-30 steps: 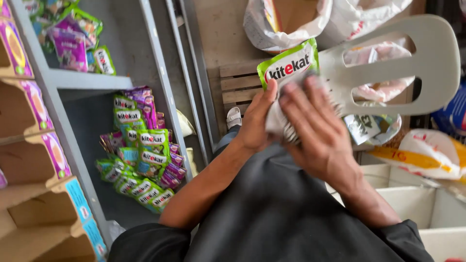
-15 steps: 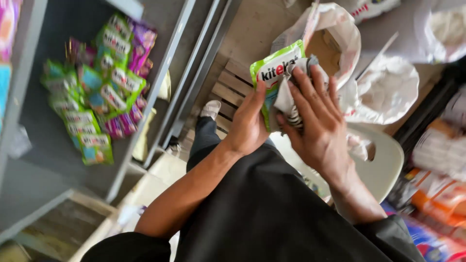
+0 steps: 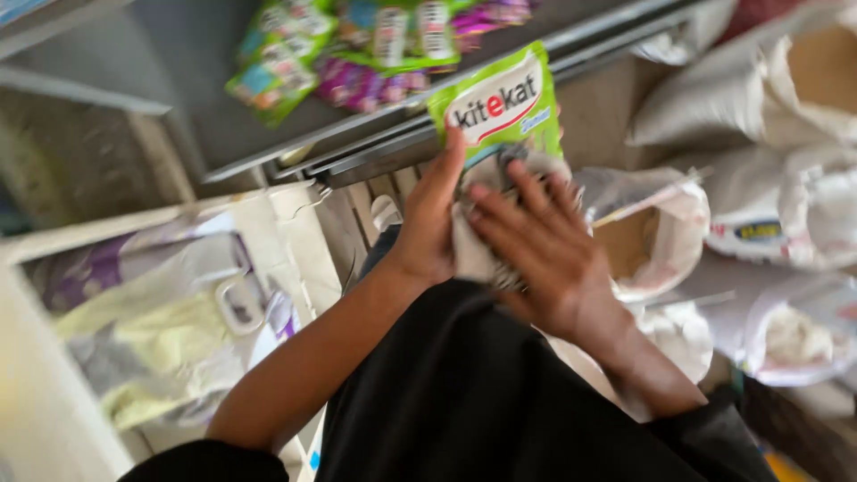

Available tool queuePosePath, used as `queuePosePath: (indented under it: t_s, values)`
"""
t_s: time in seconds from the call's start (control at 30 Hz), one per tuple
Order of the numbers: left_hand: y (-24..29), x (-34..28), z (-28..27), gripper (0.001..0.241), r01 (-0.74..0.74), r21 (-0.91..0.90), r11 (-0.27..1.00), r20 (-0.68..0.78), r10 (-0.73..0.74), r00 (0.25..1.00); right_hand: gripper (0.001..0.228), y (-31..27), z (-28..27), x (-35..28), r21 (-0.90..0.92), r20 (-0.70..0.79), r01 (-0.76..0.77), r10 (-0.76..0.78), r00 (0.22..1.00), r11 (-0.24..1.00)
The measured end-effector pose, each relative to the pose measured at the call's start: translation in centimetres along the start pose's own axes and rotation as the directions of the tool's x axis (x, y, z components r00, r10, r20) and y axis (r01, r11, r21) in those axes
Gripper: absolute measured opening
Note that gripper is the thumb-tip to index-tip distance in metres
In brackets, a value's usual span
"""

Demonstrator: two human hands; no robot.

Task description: The person wipes cat food pouches with a cloth and then stocks them into cardboard display boxes on a shelf.

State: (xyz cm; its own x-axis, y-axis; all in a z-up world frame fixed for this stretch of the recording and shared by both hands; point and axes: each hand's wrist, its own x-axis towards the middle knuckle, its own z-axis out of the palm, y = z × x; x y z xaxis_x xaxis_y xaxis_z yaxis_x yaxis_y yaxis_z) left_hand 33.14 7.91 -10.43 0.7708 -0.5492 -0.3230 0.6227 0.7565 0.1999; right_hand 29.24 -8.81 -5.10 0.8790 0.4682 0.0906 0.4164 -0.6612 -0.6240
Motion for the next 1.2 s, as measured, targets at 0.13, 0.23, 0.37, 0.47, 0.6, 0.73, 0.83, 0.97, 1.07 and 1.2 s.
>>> queuePosePath:
  t_s: [0.13,0.23,0.37,0.47,0.6,0.73,0.83,0.97,1.07,1.2]
  values:
    - [4.5,-2.8,-0.3,0.070,-0.234,0.088,0.968,-0.085,0.242,0.967,0.060,-2.9,1.9,4.7,-0.008,-0.054,0.071,-0.071,0.996,0.997]
    - [7.6,-5.4,-1.7,0.068,-0.254,0.014,0.967,-0.038,0.254,0.966,0.060,-5.9,3.5,7.2,0.021,-0.040,0.158,-0.157,0.987,0.987]
    - [11.0,-7.9,-4.8,0.058,-0.317,-0.188,0.930,0.045,0.331,0.943,0.059,-7.8,6.2,10.0,-0.001,0.014,0.231,-0.231,0.973,0.973]
    - [13.6,-8.9,-5.1,0.053,-0.378,-0.156,0.913,0.016,0.385,0.923,0.056,-9.9,7.8,10.8,-0.007,0.010,0.219,-0.219,0.976,0.976]
    - [14.9,-9.8,-7.4,0.055,-0.318,-0.048,0.947,0.033,0.320,0.947,0.058,-11.0,9.4,10.7,0.018,0.093,0.272,-0.272,0.958,0.962]
    - [14.3,-9.5,-10.2,0.051,-0.261,-0.319,0.911,0.213,0.338,0.917,0.055,-11.3,10.4,10.8,-0.047,0.022,0.112,-0.111,0.994,0.993]
    - [15.4,-9.4,-9.3,0.059,-0.330,-0.074,0.941,-0.026,0.329,0.944,0.055,-12.3,11.0,11.1,-0.004,-0.012,0.080,-0.080,0.997,0.997]
    - [16.3,-10.0,-9.4,0.062,-0.284,-0.127,0.950,-0.004,0.286,0.958,0.058,-12.4,11.3,11.8,0.019,0.023,0.058,-0.058,0.998,0.998]
    - [16.5,-10.0,-9.8,0.061,-0.329,-0.052,0.943,-0.038,0.328,0.944,0.057,-12.9,12.2,11.9,0.037,-0.008,0.045,-0.045,0.999,0.998]
    - [17.0,-10.8,-9.6,0.062,-0.256,-0.099,0.962,-0.030,0.254,0.967,0.057,-13.5,12.4,11.8,0.147,0.034,0.117,-0.124,0.992,0.982]
